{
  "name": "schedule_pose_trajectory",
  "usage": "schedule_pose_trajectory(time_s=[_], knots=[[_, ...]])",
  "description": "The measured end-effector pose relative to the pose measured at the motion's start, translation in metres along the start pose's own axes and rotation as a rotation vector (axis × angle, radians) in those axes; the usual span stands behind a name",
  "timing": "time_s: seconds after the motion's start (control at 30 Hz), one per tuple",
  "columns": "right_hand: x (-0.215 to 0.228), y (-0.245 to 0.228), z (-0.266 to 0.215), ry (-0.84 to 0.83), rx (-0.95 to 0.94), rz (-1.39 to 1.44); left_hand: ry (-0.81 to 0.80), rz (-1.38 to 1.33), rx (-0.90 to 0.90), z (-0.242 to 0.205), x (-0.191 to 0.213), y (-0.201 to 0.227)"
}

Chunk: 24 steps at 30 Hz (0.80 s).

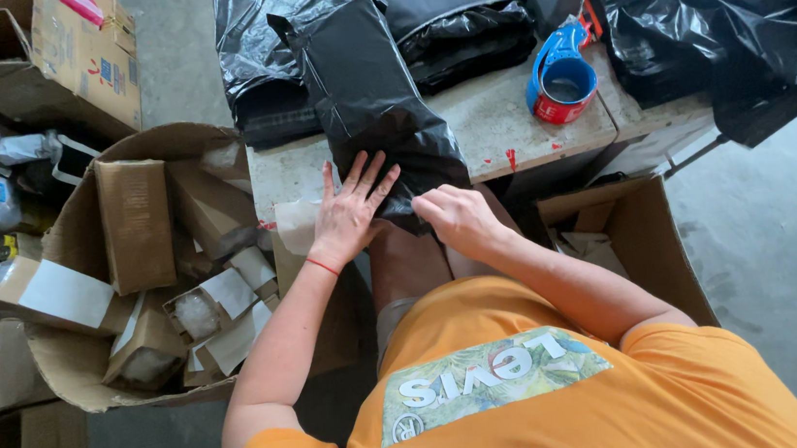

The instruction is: The person places cardboard boxes into black plastic mailer bags, seals the bags with adhesive strips or tape, and attaches shipping labels to the packages.

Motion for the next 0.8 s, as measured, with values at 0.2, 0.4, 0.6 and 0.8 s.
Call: schedule_pose_trajectory(time_s=[0.2, 0.4, 0.6, 0.8], knots=[[0.004, -0.005, 0.0, 0.061, 0.133, 0.024, 0.14, 0.037, -0.022, 0.0, -0.025, -0.008], [0.01, -0.02, 0.0, 0.115, 0.138, 0.05, 0.118, 0.028, -0.016, 0.0, -0.019, -0.005], [0.027, -0.032, 0.018, 0.108, 0.041, 0.004, -0.002, -0.023, 0.008, -0.001, -0.008, -0.002], [0.038, -0.016, 0.031, 0.14, 0.012, -0.15, 0.045, -0.032, -0.012, -0.003, -0.008, -0.002]])
Point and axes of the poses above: each hand's wrist, its own z-axis towards the middle knuckle, its own x-axis out of the back of the hand, y = z × x, the point moved 1 cm from there along z, towards the middle knuckle, and after that the axes turned 11 degrees about x, right-handed, at the moved point
